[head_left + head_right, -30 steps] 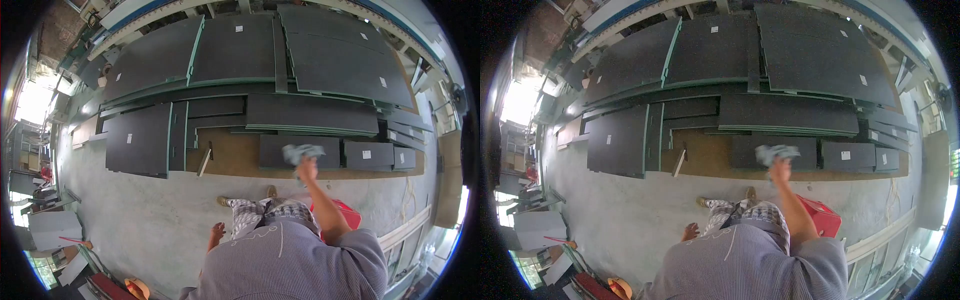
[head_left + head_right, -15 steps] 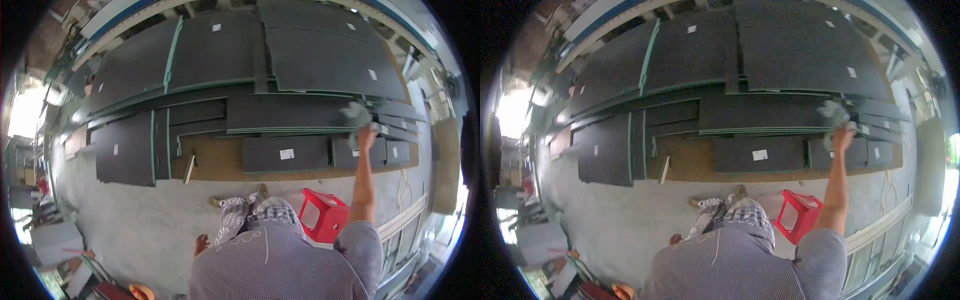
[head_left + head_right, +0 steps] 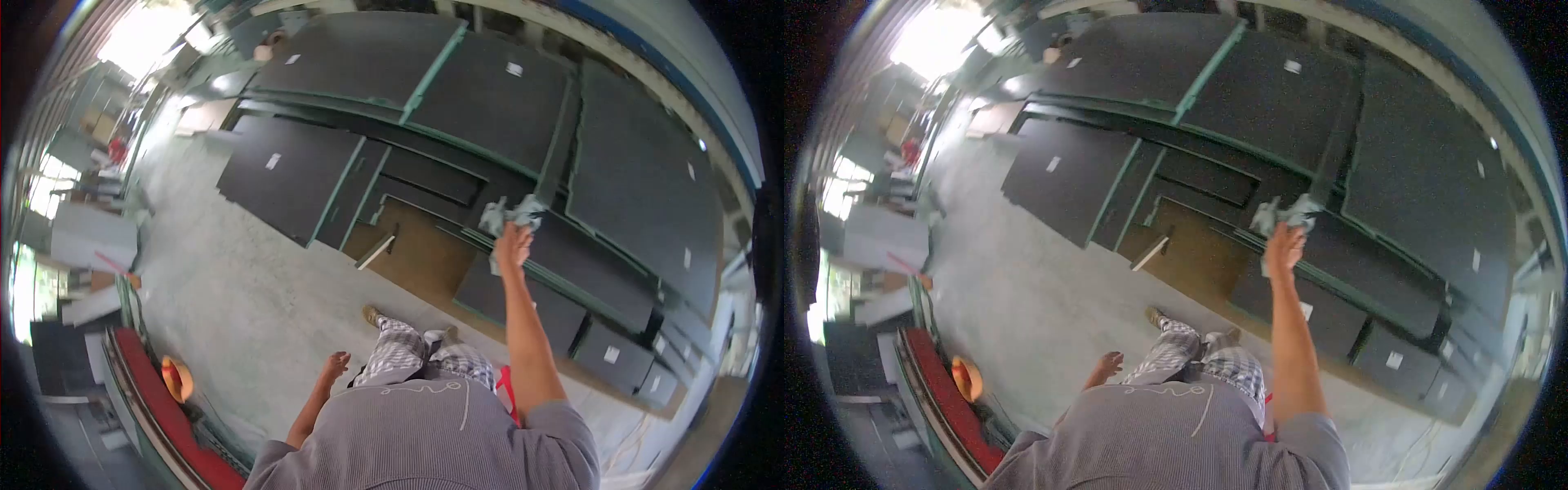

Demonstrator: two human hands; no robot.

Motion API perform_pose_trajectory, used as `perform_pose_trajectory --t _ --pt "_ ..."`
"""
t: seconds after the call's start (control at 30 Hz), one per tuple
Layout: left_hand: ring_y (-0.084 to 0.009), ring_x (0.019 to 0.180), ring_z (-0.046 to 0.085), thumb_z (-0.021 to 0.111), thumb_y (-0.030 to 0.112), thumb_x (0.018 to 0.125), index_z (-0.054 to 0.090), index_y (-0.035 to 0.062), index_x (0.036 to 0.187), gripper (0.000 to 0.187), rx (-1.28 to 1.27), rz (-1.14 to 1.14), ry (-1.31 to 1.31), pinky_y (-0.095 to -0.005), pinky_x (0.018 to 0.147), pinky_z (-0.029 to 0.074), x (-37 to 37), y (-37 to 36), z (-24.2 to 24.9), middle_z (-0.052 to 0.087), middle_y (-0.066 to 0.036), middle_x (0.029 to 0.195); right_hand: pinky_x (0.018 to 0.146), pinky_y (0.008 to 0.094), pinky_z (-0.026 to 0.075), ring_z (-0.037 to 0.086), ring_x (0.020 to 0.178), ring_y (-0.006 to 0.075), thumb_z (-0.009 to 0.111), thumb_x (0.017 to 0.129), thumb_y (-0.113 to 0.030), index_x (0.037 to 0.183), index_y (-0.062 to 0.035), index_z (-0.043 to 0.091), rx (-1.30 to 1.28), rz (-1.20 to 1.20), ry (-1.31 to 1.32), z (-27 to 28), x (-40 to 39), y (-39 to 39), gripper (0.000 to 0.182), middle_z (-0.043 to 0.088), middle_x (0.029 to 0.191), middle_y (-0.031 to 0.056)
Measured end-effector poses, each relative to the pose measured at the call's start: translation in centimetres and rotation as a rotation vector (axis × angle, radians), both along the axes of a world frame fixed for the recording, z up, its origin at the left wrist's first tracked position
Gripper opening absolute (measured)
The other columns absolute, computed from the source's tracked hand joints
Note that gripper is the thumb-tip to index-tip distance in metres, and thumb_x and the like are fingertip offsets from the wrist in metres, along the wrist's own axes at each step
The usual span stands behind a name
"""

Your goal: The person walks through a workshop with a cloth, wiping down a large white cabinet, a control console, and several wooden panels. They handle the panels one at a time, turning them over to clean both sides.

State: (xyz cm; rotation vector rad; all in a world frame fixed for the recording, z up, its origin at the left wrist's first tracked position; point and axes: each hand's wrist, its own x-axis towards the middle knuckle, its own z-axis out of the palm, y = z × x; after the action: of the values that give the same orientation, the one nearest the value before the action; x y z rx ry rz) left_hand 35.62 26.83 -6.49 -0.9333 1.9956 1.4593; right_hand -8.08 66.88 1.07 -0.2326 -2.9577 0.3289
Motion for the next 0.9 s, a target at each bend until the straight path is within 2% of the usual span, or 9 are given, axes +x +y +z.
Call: perform_pose_trajectory --t 0.17,0.23,0.3,0.33,0.37,0.43,0.53,0.77,0.9 --pt "-0.0217 0.070 0.059 0.056 0.032 0.080 0.050 -0.0007 0.107 0.043 -0.080 0.279 -0.080 -0.0301 0.055 0.048 -1.1 2.6 4.1 0.060 -0.016 0.084 0.092 0.0399 0.033 0.037 0.113 0.0328 0.059 0.069 -0.020 0.125 -0.0031 0.032 -0.699 0.531 -0.728 2.4 -0.2 -13.5 0.064 0.037 0.123 0.0227" --pt "-0.0259 0.073 0.060 0.057 0.031 0.078 0.051 0.0012 0.108 0.043 -0.176 0.272 -0.125 -0.0337 0.061 0.049 0.2 2.0 4.2 0.060 -0.018 0.089 0.092 0.0387 0.033 0.040 0.110 0.0356 0.061 0.068 -0.020 0.123 -0.0016 0.035 -0.627 0.789 -0.411 3.2 3.3 -16.5 0.063 0.041 0.119 0.0237" --pt "-0.0309 0.080 0.059 0.057 0.034 0.076 0.052 0.0027 0.108 0.045 -0.742 -0.581 0.364 -0.0365 0.071 0.047 6.2 -1.7 -5.6 0.060 -0.017 0.093 0.086 0.0361 0.037 0.047 0.102 0.0314 0.063 0.068 -0.017 0.116 0.0004 0.042 -0.705 0.853 -0.415 3.6 5.7 -18.4 0.055 0.050 0.108 0.0206" --pt "-0.0323 0.083 0.057 0.056 0.036 0.075 0.055 0.0030 0.104 0.044 -0.652 -0.337 0.228 -0.0373 0.074 0.045 7.6 -1.7 -7.5 0.060 -0.017 0.093 0.085 0.0330 0.037 0.049 0.098 0.0250 0.061 0.069 -0.013 0.115 -0.0004 0.043 -0.849 0.871 -0.516 2.4 6.4 -18.8 0.051 0.051 0.106 0.0166" --pt "-0.0337 0.086 0.056 0.055 0.038 0.074 0.057 0.0033 0.101 0.044 -0.574 -0.070 0.119 -0.0380 0.078 0.044 8.8 -1.8 -8.9 0.059 -0.017 0.094 0.084 0.0303 0.036 0.048 0.096 0.0208 0.058 0.070 -0.008 0.113 0.0006 0.044 -1.066 0.842 -0.640 3.2 7.5 -19.1 0.046 0.052 0.105 0.0131" --pt "-0.0343 0.086 0.056 0.052 0.040 0.073 0.060 0.0020 0.091 0.043 -0.483 0.307 -0.044 -0.0392 0.076 0.043 8.9 -0.3 -1.5 0.059 -0.019 0.090 0.084 0.0301 0.036 0.048 0.098 0.0216 0.057 0.071 -0.006 0.114 0.0020 0.043 -0.997 0.740 -0.667 4.1 9.2 -18.5 0.045 0.051 0.108 0.0126" --pt "-0.0357 0.081 0.056 0.052 0.040 0.072 0.061 0.0011 0.085 0.042 -0.466 0.463 -0.131 -0.0397 0.072 0.044 10.4 0.0 2.2 0.059 -0.020 0.084 0.085 0.0327 0.037 0.048 0.099 0.0259 0.058 0.071 -0.007 0.115 0.0046 0.041 -1.099 0.511 -0.663 3.5 8.9 -17.9 0.048 0.049 0.110 0.0160" --pt "-0.0365 0.083 0.055 0.049 0.043 0.073 0.062 0.0009 0.080 0.044 -0.484 0.280 -0.167 -0.0408 0.073 0.043 15.7 -1.9 -1.5 0.058 -0.023 0.086 0.084 0.0364 0.038 0.048 0.098 0.0300 0.055 0.070 -0.013 0.115 0.0076 0.041 -0.952 0.356 -0.066 5.6 -5.0 -16.6 0.051 0.050 0.108 0.0205" --pt "-0.0362 0.084 0.055 0.049 0.042 0.073 0.062 0.0012 0.080 0.043 -0.468 0.202 -0.182 -0.0410 0.074 0.043 17.4 -4.9 -3.1 0.058 -0.022 0.088 0.083 0.0376 0.039 0.050 0.093 0.0318 0.054 0.070 -0.010 0.115 0.0088 0.039 -1.018 0.354 0.179 9.3 -8.5 -24.1 0.050 0.051 0.106 0.0218"
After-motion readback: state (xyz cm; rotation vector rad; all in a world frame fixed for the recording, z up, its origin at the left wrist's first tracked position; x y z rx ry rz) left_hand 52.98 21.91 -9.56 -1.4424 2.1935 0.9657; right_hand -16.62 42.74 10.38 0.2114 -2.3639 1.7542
